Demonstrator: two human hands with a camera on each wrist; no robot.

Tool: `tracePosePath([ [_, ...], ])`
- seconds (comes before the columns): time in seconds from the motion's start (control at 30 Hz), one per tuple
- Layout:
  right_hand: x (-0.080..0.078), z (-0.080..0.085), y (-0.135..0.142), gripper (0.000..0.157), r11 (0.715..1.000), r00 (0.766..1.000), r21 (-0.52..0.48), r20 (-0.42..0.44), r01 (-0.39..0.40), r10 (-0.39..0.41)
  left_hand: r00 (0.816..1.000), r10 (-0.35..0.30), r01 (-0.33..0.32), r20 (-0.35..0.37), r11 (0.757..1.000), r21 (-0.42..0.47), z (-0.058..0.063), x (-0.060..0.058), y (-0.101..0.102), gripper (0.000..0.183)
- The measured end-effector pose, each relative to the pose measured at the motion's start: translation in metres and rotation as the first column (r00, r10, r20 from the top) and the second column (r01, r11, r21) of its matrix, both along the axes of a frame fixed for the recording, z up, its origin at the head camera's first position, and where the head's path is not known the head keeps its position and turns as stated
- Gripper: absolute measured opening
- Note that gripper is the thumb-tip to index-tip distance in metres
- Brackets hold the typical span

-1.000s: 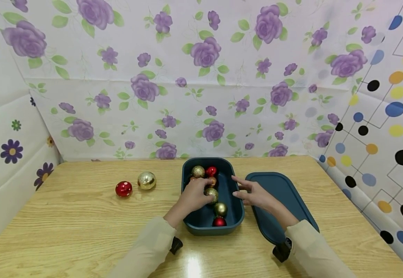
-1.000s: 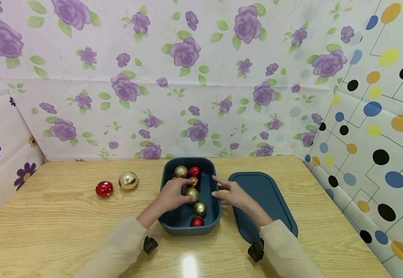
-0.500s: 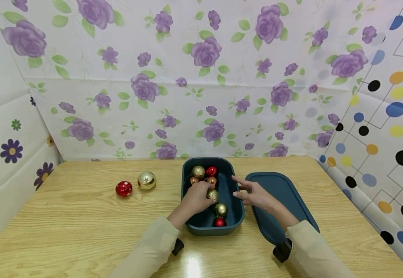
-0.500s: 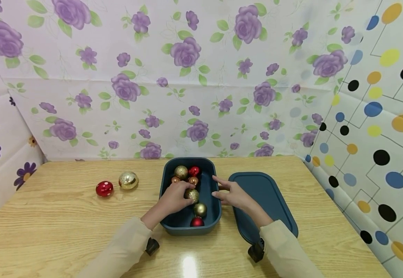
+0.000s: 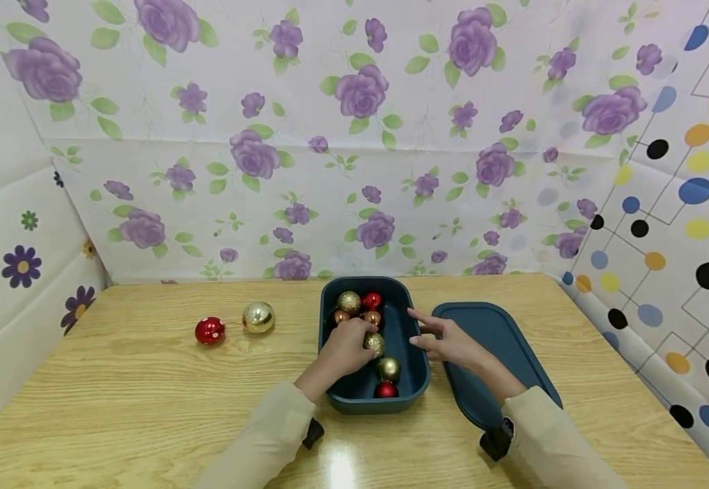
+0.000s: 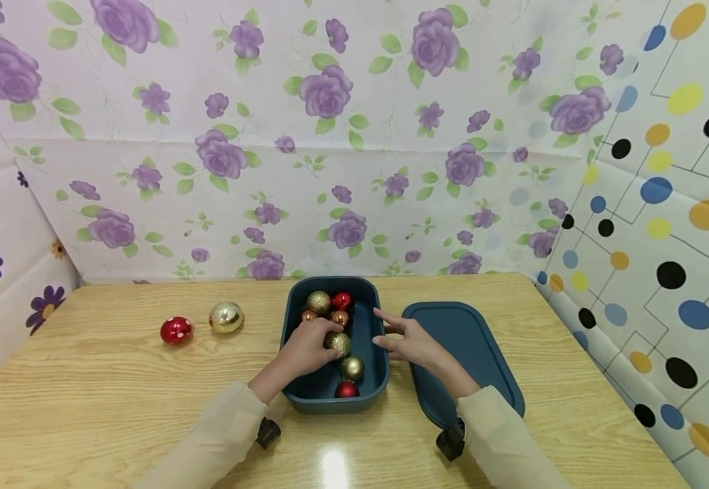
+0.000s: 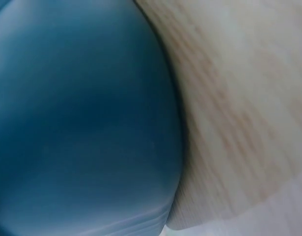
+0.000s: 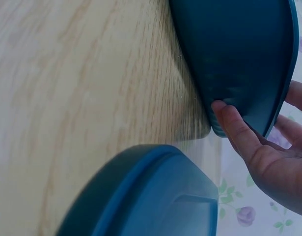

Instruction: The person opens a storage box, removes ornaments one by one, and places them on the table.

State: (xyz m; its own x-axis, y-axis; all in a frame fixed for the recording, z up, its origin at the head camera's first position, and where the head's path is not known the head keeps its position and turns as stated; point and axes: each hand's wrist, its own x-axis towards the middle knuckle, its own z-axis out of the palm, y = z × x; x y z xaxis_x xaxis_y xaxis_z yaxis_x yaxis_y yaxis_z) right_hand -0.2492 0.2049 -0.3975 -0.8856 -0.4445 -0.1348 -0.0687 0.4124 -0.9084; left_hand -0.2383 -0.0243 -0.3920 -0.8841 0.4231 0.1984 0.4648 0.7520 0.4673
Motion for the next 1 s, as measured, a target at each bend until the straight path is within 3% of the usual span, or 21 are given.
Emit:
tracePosePath([
  [0.43,0.001,0.0,0.0,0.067,1.0,1.0,-0.016,0.003,-0.005,0.005,0.997,0.019,-0.006,-0.073,0.986,0.168,0.023,0.01,-0.022,0.036],
  [0.7,0.0,-0.001,0.001,0.068,1.0,1.0,-0.012,-0.006,-0.006,0.006,0.989,0.111,-0.085,-0.095,0.966,0.244,0.034,0.012,-0.045,0.038],
  [1.0,0.0,-0.002,0.002,0.067,1.0,1.0,-0.014,-0.007,-0.006,0.006,0.98,0.182,-0.138,-0.08,0.912,0.386,0.041,0.016,-0.088,0.042],
])
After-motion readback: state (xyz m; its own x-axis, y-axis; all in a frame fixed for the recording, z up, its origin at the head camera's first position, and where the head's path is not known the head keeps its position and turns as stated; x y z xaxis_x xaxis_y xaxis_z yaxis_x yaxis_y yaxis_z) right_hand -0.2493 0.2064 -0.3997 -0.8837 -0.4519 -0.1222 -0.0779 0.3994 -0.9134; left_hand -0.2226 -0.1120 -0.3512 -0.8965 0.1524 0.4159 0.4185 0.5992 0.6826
